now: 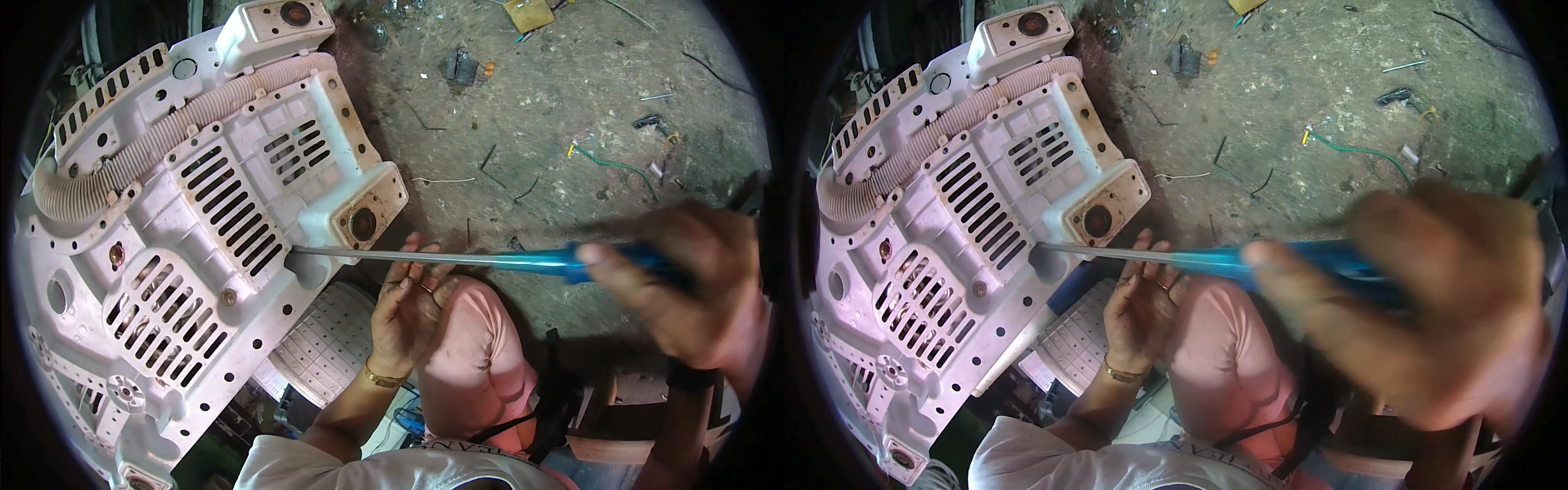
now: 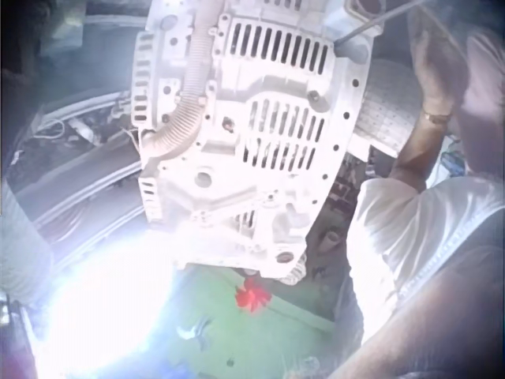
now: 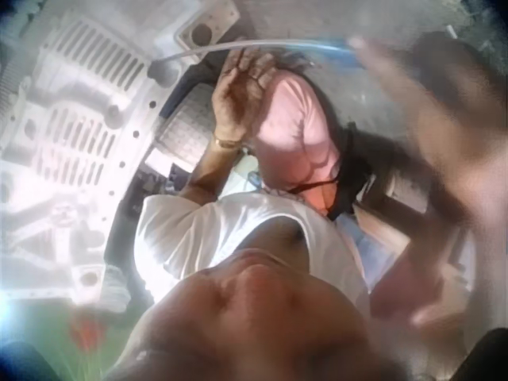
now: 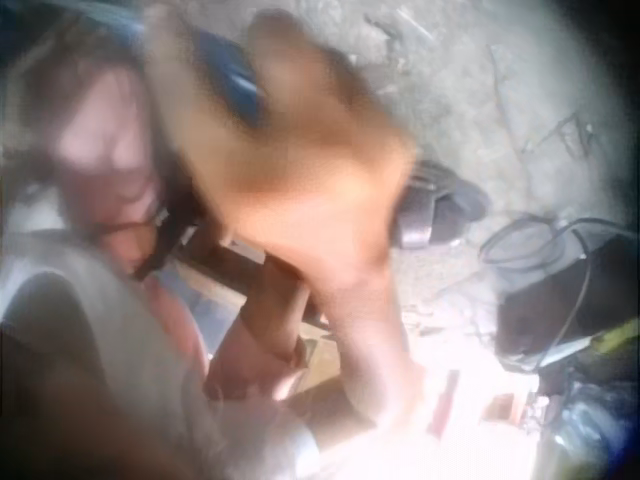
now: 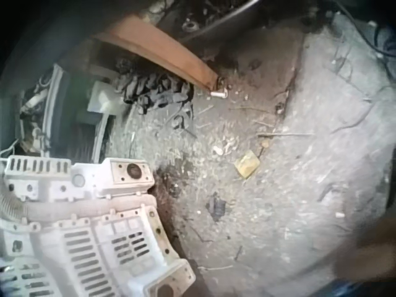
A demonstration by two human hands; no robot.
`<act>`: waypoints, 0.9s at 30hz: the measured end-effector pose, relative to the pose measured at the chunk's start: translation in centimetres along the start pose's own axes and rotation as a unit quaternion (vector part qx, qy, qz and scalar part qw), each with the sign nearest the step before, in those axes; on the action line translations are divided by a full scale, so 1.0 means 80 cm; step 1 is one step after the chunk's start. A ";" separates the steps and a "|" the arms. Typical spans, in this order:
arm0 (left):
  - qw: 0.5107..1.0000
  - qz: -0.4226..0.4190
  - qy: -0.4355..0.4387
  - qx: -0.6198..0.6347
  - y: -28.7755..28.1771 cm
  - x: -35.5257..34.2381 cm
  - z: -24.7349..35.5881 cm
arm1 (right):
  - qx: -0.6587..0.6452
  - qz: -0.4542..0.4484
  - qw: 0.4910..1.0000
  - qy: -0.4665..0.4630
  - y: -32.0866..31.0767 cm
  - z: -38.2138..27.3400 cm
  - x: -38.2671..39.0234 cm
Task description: The person repairs a washing machine by hand, using a screwdriver, a drill, and pliers to disassemble parts and work on the underside of the appliance.
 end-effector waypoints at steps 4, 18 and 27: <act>0.999 -0.022 0.001 0.024 0.009 0.005 0.000 | 0.044 0.026 0.999 0.001 0.036 -0.041 -0.016; 0.987 0.110 -0.072 -0.094 -0.055 0.023 -0.020 | 0.073 0.132 0.988 -0.028 0.019 -0.064 -0.087; 0.999 0.000 -0.014 0.051 -0.026 0.005 0.002 | -0.053 -0.018 0.998 0.005 -0.006 -0.007 -0.049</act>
Point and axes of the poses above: each hand's wrist, its own x-axis away from the middle knuckle, its own y-axis out of the palm, z = x × y, the point moved 9 cm from there along -x, towards the middle knuckle, and after that the axes turned 1 degree about -y, right-handed, at the moved point
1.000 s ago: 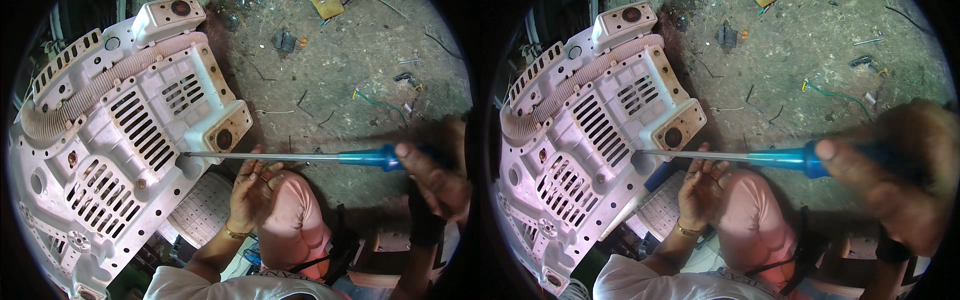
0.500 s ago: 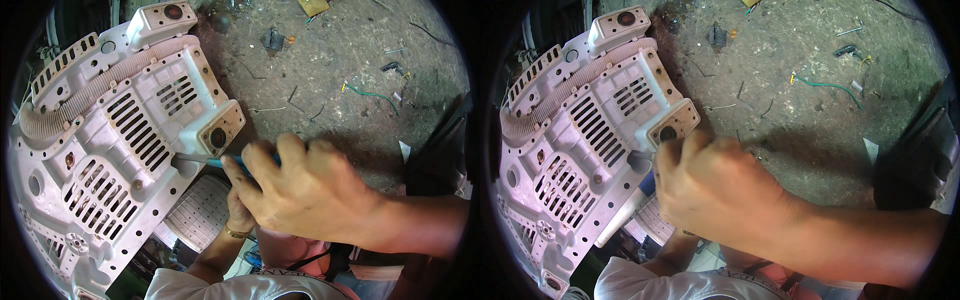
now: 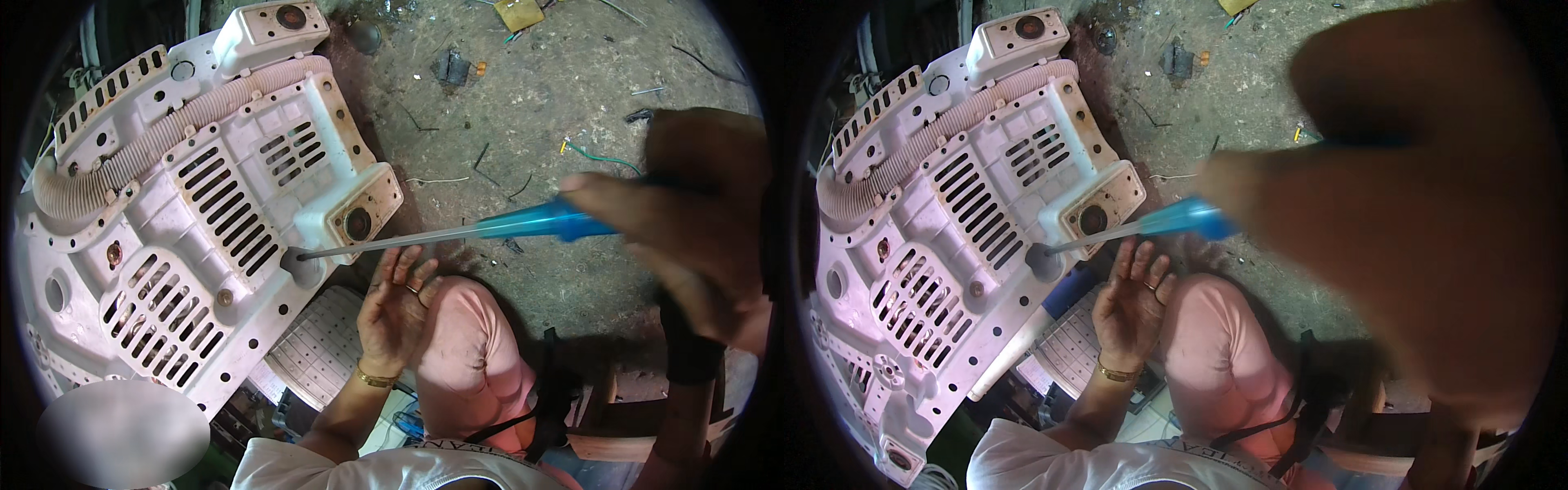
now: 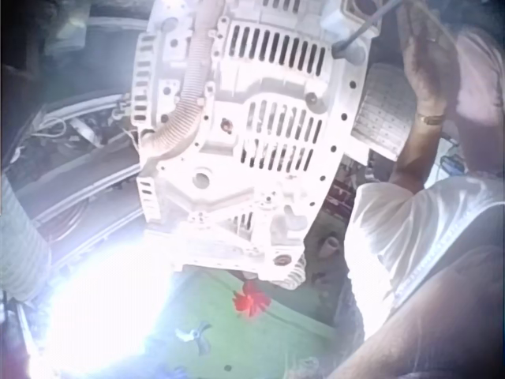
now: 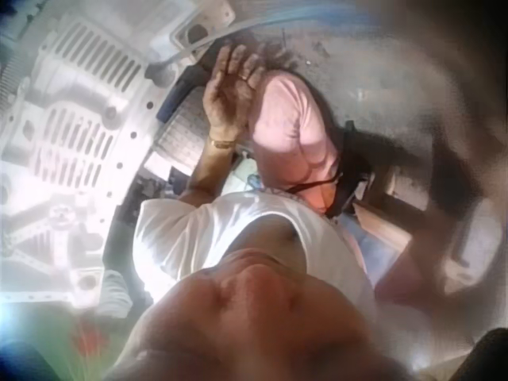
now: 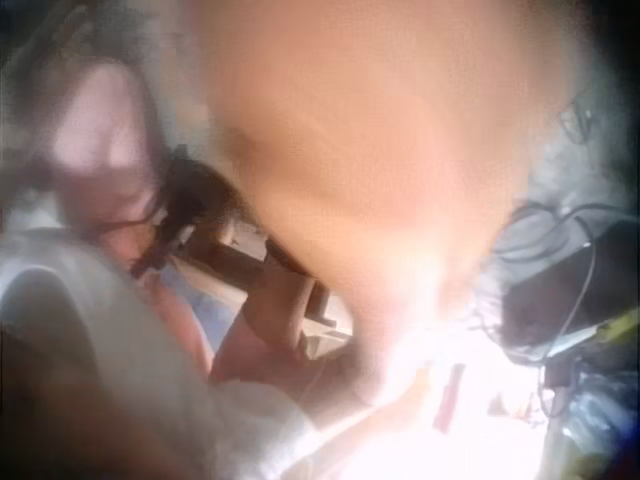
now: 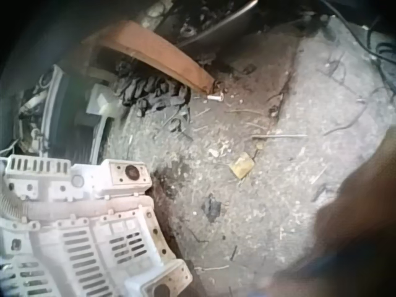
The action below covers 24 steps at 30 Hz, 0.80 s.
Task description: The person repairs a washing machine by hand, using a screwdriver, a drill, and pliers to disassemble parts and work on the underside of the appliance.
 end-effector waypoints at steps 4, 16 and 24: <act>0.972 -0.004 0.016 0.235 0.000 -0.014 0.015 | -0.023 -0.020 0.999 0.014 -0.013 0.020 0.031; 0.924 0.014 -0.079 0.375 -0.012 -0.059 0.002 | 0.140 -0.075 0.980 0.121 -0.166 -0.029 0.109; 0.991 -0.046 0.022 0.126 0.171 -0.001 0.048 | 0.186 0.114 0.894 0.392 -0.335 -0.119 0.304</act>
Point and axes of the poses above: each hand's wrist, its own x-axis away from the middle knuckle, its own y-axis out of the palm, z = x × y, the point moved 9 cm from there along -x, towards the middle knuckle, and after that the axes turned 1 degree about -y, right-handed, at the moved point
